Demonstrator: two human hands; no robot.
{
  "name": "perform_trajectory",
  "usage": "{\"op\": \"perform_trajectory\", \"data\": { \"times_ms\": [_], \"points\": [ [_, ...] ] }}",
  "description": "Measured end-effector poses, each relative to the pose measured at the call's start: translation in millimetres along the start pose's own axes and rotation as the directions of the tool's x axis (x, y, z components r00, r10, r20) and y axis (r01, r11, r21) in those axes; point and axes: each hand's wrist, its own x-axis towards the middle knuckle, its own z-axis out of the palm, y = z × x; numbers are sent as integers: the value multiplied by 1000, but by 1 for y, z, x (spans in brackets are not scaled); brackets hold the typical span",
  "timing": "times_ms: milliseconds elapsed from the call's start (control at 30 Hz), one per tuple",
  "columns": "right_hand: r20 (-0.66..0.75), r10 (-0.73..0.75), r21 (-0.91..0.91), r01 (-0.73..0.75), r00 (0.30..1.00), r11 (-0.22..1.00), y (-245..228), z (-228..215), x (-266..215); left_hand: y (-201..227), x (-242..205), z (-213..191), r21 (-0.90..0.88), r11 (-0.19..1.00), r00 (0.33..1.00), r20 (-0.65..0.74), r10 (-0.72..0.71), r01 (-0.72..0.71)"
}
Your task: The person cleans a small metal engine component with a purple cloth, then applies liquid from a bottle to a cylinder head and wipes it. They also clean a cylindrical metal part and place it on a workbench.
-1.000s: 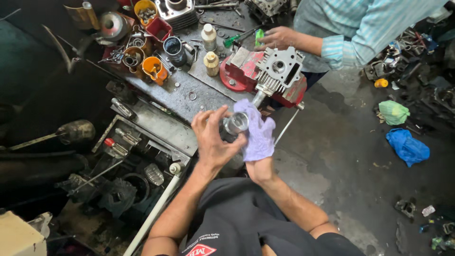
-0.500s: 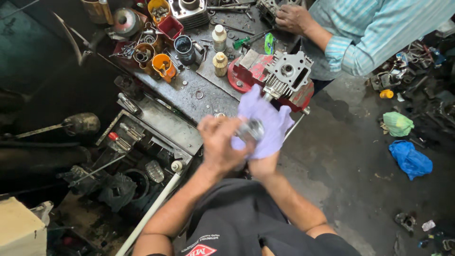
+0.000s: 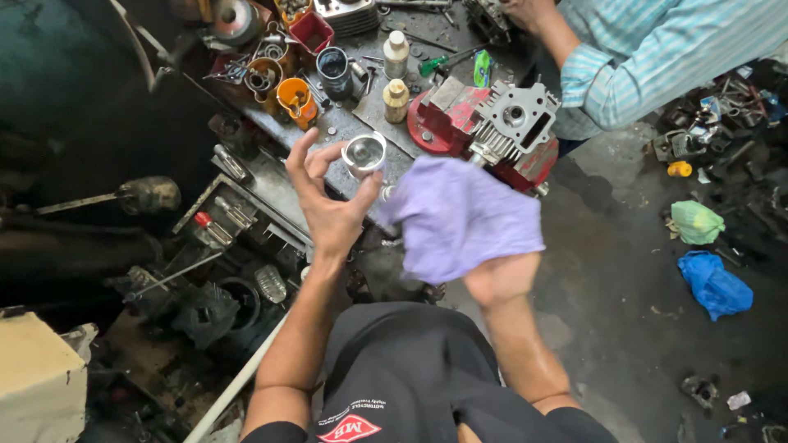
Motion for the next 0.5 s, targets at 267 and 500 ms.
{"op": "perform_trajectory", "data": {
  "times_ms": [267,500],
  "points": [
    [43,178,88,-181,983,980,30,-62,15,8,-46,25,183,947,900,401,174,-265],
    [60,50,-961,45,997,271,61,-180,16,6,-55,27,482,778,747,664,-26,-402]
  ]
}}
